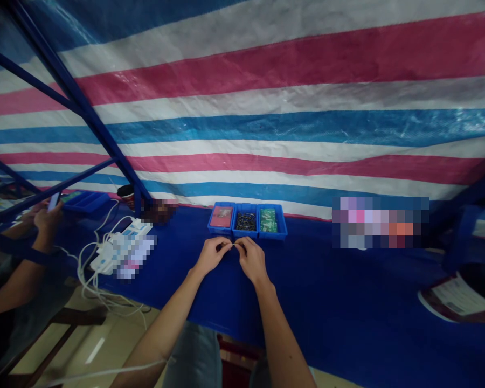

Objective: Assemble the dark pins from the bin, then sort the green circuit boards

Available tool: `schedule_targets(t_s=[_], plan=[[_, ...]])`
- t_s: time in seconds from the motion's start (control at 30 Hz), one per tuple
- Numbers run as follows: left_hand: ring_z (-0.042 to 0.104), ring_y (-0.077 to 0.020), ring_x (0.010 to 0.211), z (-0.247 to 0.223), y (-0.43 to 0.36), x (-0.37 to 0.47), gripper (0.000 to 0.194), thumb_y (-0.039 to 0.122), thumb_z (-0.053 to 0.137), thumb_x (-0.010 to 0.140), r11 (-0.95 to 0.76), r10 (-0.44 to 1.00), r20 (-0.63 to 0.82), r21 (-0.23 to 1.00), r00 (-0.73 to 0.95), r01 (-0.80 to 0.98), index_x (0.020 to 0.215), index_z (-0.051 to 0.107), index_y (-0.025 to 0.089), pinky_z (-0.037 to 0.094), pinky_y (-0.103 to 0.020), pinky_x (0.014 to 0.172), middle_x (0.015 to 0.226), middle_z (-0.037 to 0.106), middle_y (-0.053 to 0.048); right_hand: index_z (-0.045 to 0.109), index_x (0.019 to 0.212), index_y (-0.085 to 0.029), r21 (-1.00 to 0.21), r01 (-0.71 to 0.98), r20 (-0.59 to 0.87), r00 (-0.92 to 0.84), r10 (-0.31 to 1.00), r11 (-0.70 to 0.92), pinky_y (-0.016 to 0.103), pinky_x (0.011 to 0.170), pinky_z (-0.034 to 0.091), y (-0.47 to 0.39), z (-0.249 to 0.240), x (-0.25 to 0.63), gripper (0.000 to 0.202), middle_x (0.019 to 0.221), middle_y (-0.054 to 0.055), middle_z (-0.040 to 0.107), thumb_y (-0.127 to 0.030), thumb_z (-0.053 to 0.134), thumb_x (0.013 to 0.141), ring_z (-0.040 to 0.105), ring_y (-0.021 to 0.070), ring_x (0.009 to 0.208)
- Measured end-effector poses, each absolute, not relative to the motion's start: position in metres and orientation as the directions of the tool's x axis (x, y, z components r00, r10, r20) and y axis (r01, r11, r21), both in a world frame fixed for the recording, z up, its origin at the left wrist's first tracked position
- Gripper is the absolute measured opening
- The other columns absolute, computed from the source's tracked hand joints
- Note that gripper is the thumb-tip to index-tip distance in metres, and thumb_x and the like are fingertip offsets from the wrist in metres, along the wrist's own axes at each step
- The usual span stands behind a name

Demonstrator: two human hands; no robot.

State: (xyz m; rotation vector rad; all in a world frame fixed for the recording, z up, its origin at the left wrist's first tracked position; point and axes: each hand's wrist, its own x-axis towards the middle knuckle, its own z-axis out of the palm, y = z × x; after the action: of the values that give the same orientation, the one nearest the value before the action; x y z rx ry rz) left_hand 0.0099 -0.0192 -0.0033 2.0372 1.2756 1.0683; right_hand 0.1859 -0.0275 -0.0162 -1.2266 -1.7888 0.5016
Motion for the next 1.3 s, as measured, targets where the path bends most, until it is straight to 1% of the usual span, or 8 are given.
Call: schedule_targets(t_s=[0.13, 0.27, 0.57, 0.87, 1.0, 1.1, 1.2, 1.3], plan=[[0.065, -0.0159, 0.071, -0.002, -0.020, 0.011, 0.023, 0.035, 0.058, 0.093, -0.423, 0.906, 0.342, 0.753, 0.249, 0.504, 0.088, 0.073, 0.018, 0.050, -0.026, 0.074, 0.080, 0.073, -0.004, 0.065, 0.088, -0.022, -0.717, 0.556, 0.433, -0.120, 0.894, 0.422, 0.029, 0.072, 0.044, -0.029, -0.015, 0.186, 0.025, 0.086, 0.005, 0.067, -0.033, 0.044, 0.097, 0.062, 0.0199, 0.078], [0.065, -0.0158, 0.071, -0.003, -0.020, 0.011, 0.023, 0.034, 0.058, 0.093, -0.425, 0.905, 0.348, 0.755, 0.244, 0.500, 0.088, 0.073, 0.018, 0.050, -0.026, 0.074, 0.079, 0.073, -0.004, 0.063, 0.083, -0.022, -0.698, 0.581, 0.429, -0.128, 0.894, 0.418, 0.028, 0.069, 0.041, -0.030, -0.013, 0.186, 0.028, 0.082, 0.004, 0.065, -0.034, 0.043, 0.099, 0.062, 0.0189, 0.075], [0.065, -0.0155, 0.072, -0.008, -0.018, 0.010, 0.017, 0.030, 0.060, 0.092, -0.452, 0.892, 0.365, 0.738, 0.267, 0.501, 0.088, 0.074, 0.019, 0.050, -0.025, 0.075, 0.081, 0.073, -0.003, 0.050, 0.069, -0.022, -0.637, 0.696, 0.382, -0.088, 0.920, 0.331, 0.027, 0.056, 0.027, -0.028, -0.022, 0.185, 0.043, 0.065, 0.002, 0.060, -0.042, 0.033, 0.103, 0.053, 0.0164, 0.056], [0.066, -0.0159, 0.073, -0.005, -0.020, 0.011, 0.018, 0.031, 0.061, 0.092, -0.474, 0.881, 0.381, 0.718, 0.282, 0.509, 0.089, 0.075, 0.020, 0.050, -0.026, 0.075, 0.081, 0.073, -0.004, 0.048, 0.059, -0.020, -0.710, 0.635, 0.368, -0.034, 0.929, 0.304, 0.027, 0.054, 0.027, -0.025, -0.025, 0.187, 0.053, 0.055, 0.001, 0.053, -0.049, 0.034, 0.101, 0.047, 0.0144, 0.052], [0.066, -0.0156, 0.072, -0.005, -0.020, 0.012, 0.017, 0.031, 0.062, 0.091, -0.460, 0.888, 0.368, 0.732, 0.276, 0.503, 0.090, 0.075, 0.020, 0.050, -0.025, 0.074, 0.081, 0.074, -0.003, 0.043, 0.055, -0.019, -0.741, 0.603, 0.373, 0.007, 0.928, 0.294, 0.027, 0.052, 0.024, -0.024, -0.027, 0.188, 0.054, 0.050, -0.002, 0.042, -0.049, 0.038, 0.099, 0.037, 0.0115, 0.049], [0.066, -0.0153, 0.070, -0.004, -0.019, 0.011, 0.019, 0.030, 0.061, 0.091, -0.434, 0.901, 0.370, 0.766, 0.228, 0.475, 0.086, 0.075, 0.018, 0.049, -0.025, 0.073, 0.079, 0.074, -0.003, 0.040, 0.054, -0.018, -0.776, 0.557, 0.390, 0.054, 0.919, 0.296, 0.026, 0.051, 0.023, -0.028, -0.023, 0.191, 0.055, 0.049, -0.004, 0.036, -0.051, 0.040, 0.098, 0.033, 0.0102, 0.049], [0.064, -0.0148, 0.068, -0.003, -0.019, 0.010, 0.022, 0.031, 0.059, 0.092, -0.402, 0.915, 0.373, 0.809, 0.155, 0.430, 0.083, 0.073, 0.016, 0.047, -0.024, 0.069, 0.076, 0.073, -0.003, 0.046, 0.059, -0.017, -0.818, 0.494, 0.418, 0.154, 0.895, 0.297, 0.025, 0.051, 0.026, -0.033, -0.009, 0.195, 0.054, 0.051, -0.004, 0.038, -0.054, 0.040, 0.098, 0.036, 0.0107, 0.050], [0.062, -0.0140, 0.064, -0.002, -0.019, 0.008, 0.025, 0.034, 0.060, 0.091, -0.378, 0.925, 0.357, 0.842, 0.128, 0.385, 0.081, 0.072, 0.015, 0.044, -0.023, 0.064, 0.072, 0.071, -0.003, 0.059, 0.071, -0.015, -0.846, 0.452, 0.444, 0.305, 0.843, 0.282, 0.024, 0.054, 0.032, -0.030, 0.013, 0.197, 0.052, 0.056, -0.002, 0.049, -0.056, 0.042, 0.098, 0.042, 0.0122, 0.052]])
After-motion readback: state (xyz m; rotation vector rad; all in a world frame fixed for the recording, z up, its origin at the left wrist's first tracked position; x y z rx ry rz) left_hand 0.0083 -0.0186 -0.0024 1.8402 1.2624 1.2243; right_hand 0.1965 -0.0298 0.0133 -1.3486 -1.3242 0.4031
